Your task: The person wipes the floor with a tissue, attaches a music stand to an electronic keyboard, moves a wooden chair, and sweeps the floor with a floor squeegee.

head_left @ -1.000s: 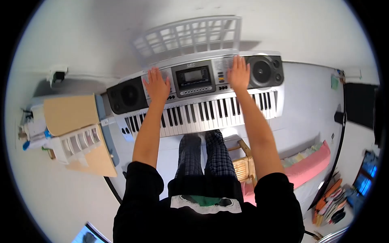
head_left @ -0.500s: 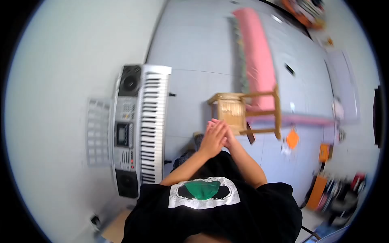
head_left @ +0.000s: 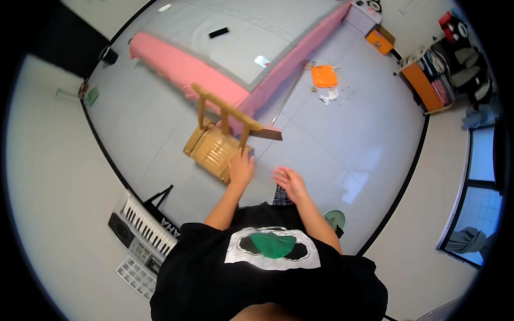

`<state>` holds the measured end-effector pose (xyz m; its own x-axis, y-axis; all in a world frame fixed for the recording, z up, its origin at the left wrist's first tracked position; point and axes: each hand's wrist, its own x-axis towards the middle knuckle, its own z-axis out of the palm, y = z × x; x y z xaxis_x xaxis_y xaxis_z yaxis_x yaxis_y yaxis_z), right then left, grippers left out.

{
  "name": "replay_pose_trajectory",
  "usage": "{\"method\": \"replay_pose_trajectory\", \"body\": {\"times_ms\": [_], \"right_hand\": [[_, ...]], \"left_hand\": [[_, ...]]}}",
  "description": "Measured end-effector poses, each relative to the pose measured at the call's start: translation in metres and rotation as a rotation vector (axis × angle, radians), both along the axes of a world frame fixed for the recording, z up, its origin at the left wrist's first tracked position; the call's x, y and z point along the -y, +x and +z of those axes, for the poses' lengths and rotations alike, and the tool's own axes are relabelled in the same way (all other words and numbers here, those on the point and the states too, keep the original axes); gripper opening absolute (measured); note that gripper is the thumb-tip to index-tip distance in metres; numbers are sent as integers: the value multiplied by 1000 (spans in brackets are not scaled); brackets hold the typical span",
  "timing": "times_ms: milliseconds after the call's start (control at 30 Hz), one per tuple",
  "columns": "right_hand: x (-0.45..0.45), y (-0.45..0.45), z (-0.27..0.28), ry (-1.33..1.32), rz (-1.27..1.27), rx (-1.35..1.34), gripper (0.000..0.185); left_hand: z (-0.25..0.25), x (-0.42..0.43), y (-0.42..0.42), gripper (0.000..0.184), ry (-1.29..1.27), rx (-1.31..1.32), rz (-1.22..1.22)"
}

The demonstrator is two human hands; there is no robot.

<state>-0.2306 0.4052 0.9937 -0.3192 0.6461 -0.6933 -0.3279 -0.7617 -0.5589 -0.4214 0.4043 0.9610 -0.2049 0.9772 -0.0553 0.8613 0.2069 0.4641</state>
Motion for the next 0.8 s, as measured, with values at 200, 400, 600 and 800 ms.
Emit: {"method": "replay_pose_trajectory", "body": {"times_ms": [200,400,600,800], "right_hand": [[-111,139,-31,-59,-294,363,23],[-232,133,-68,-39,-200,464,21],[-330,97,-217,37,-161,504,21],[-423,89,-432,61,108,503,19]], "left_hand": [[1,-122,85,48,186,148,-158],[-39,-245,102,49,93,274,-53],[-145,-388,86,42,21,-16,110],[-318,-420,133,30,-40,868,329]]}}
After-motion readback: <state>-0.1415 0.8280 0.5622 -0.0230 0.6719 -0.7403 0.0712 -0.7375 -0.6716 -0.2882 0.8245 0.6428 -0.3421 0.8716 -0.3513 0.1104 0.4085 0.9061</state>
